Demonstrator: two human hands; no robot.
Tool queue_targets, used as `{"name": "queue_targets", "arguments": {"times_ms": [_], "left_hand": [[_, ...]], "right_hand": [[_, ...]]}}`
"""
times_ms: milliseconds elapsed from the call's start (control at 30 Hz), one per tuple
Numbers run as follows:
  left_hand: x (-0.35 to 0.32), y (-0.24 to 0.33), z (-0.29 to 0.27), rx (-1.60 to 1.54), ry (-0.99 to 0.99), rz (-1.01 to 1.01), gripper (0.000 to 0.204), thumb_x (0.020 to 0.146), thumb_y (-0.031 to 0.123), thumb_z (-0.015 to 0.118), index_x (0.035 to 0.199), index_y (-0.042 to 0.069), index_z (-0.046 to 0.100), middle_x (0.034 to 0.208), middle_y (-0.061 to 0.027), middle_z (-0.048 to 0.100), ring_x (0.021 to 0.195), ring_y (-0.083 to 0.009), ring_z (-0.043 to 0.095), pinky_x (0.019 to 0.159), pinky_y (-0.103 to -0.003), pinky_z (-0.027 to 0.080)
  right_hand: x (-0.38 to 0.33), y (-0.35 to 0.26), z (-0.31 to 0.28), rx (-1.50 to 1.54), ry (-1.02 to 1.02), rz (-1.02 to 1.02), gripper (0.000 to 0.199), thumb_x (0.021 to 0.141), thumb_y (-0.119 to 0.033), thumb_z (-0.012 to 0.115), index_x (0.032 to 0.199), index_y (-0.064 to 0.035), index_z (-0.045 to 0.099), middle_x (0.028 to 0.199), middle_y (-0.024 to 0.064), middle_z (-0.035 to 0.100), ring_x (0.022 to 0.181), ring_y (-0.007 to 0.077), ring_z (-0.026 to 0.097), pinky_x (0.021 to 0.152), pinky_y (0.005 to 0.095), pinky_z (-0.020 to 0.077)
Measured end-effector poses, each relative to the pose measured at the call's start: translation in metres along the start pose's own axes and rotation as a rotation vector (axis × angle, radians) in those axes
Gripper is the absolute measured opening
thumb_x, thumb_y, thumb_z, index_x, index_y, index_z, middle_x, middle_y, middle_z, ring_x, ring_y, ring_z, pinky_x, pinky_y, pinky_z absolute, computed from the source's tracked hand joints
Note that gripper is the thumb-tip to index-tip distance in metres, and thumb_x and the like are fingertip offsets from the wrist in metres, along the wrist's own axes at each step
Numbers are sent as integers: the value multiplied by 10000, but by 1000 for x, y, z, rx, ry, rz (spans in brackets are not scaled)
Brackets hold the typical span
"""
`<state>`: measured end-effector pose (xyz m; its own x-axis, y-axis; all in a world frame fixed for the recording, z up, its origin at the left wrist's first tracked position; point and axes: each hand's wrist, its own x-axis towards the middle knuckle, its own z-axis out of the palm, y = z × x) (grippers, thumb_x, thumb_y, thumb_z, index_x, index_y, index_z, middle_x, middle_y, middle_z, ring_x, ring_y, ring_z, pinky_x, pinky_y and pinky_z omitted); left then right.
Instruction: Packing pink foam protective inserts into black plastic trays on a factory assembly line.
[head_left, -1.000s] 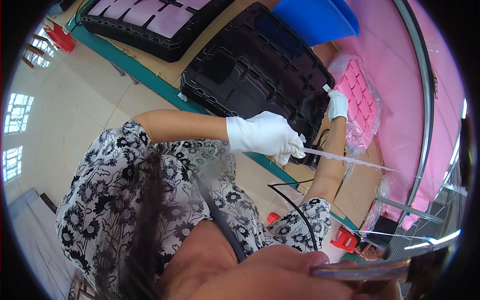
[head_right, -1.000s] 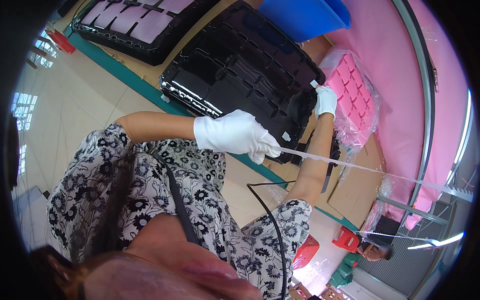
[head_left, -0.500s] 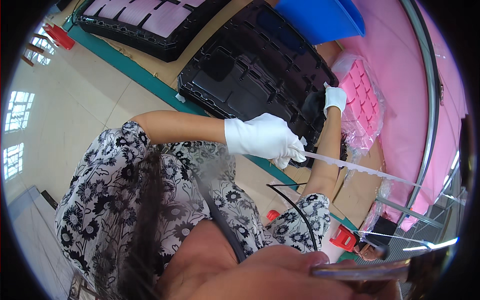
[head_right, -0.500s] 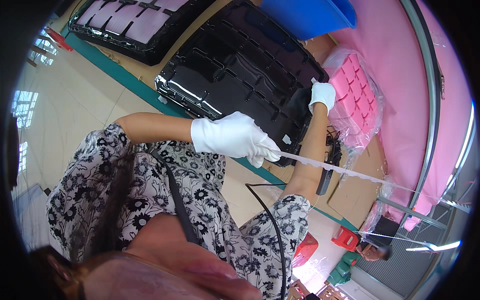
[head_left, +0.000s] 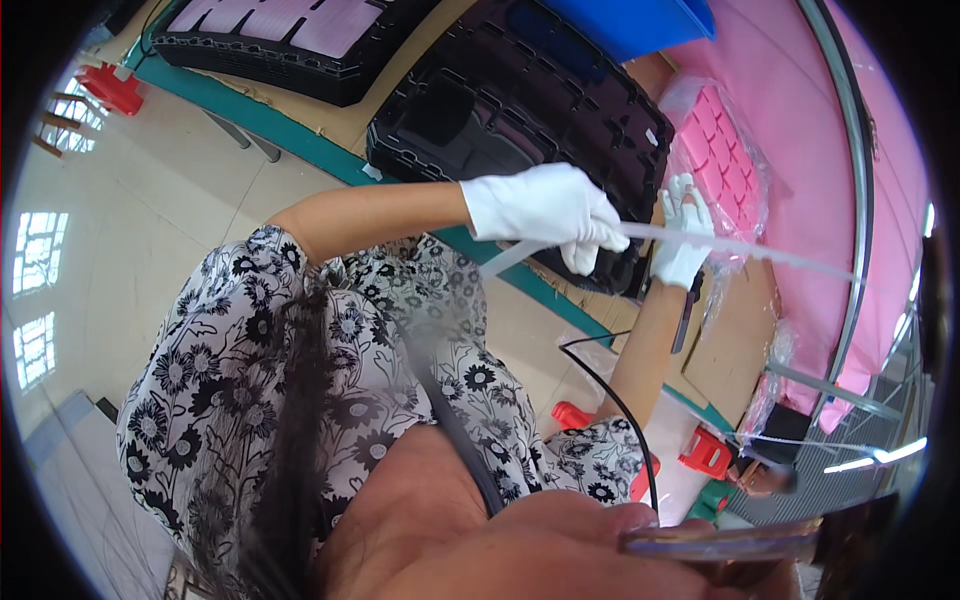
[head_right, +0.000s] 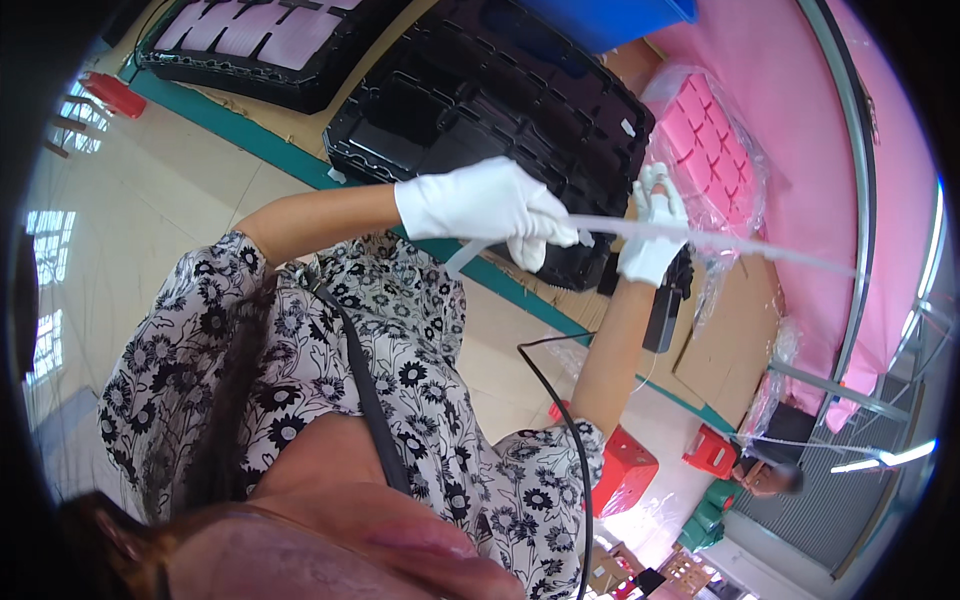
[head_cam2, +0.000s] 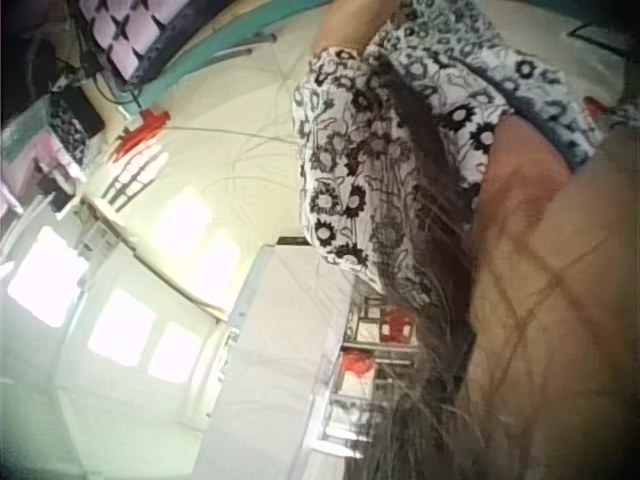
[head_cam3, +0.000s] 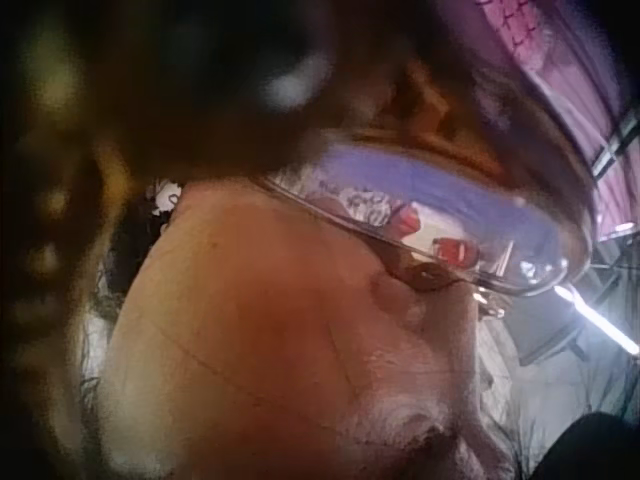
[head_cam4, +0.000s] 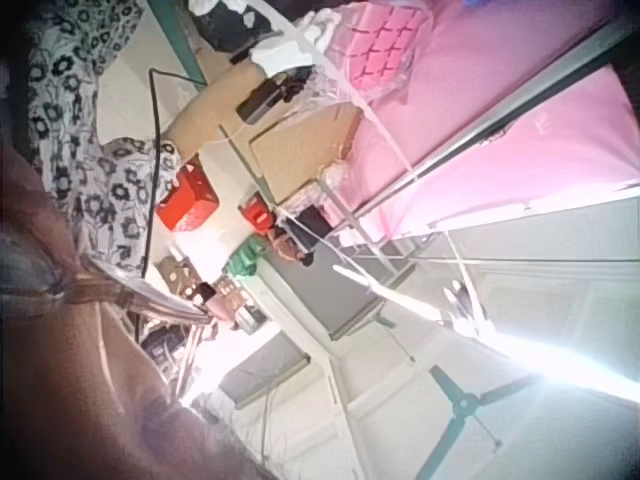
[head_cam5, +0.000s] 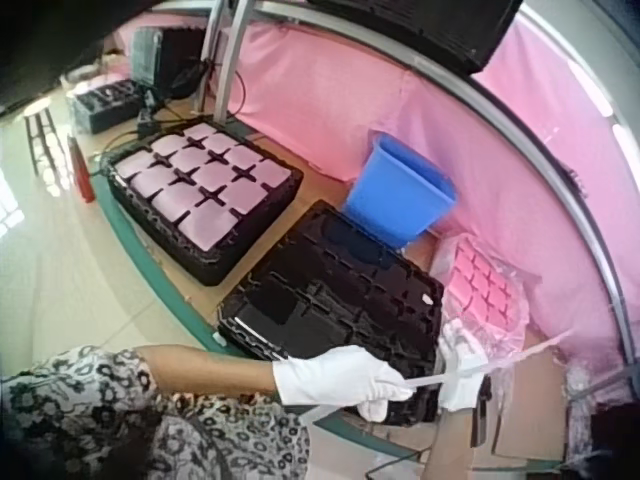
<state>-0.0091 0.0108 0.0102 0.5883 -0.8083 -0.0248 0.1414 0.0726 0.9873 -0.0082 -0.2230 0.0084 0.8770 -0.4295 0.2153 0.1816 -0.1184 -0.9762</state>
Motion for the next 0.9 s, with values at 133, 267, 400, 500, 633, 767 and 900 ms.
{"name": "queue_targets", "arguments": {"times_ms": [133,267,400,500,633,767,900], "left_hand": [[8,2,-7,46,-10,-5,273,891,231,591,960,-25,658,729,-105,660,643,-143,649,612,-239,524],[8,4,-10,58,27,27,272,890,232,593,942,-27,656,727,-109,658,638,-145,647,609,-241,525],[10,8,-11,90,44,30,270,896,223,585,963,-30,653,724,-110,656,638,-150,647,608,-245,527],[14,8,-9,116,51,35,264,901,213,575,977,-29,651,723,-106,657,639,-150,647,610,-247,527],[17,-1,-9,161,81,79,244,903,193,566,970,-24,657,732,-101,661,646,-143,650,617,-241,525],[16,3,-7,188,86,80,229,900,187,564,974,-6,664,730,-93,664,648,-133,650,624,-236,522],[16,7,-8,287,122,119,216,892,180,565,1001,25,668,721,-81,666,644,-126,649,631,-238,521]], "right_hand": [[-56,-25,3,119,-149,-65,327,889,-47,493,1165,127,473,1277,216,486,1175,355,492,994,452,408],[-75,-40,13,232,-196,-64,308,884,-46,507,1135,130,484,1285,225,477,1183,341,489,1009,449,393],[-75,-50,24,214,-136,-9,306,880,-52,542,1129,120,499,1263,228,496,1163,322,509,999,423,413],[-72,-55,28,189,-110,29,300,886,-67,548,1120,117,509,1256,224,503,1149,319,521,977,412,441],[-71,-54,32,219,-26,85,285,865,-39,577,1099,117,531,1162,200,573,1057,278,584,919,375,482],[-74,-55,28,254,-38,60,276,874,-42,561,1103,109,533,1154,200,578,1048,275,587,918,379,480],[-75,-56,26,364,-65,108,298,864,-41,551,1122,106,526,1205,207,548,1111,310,547,960,423,445]]}}
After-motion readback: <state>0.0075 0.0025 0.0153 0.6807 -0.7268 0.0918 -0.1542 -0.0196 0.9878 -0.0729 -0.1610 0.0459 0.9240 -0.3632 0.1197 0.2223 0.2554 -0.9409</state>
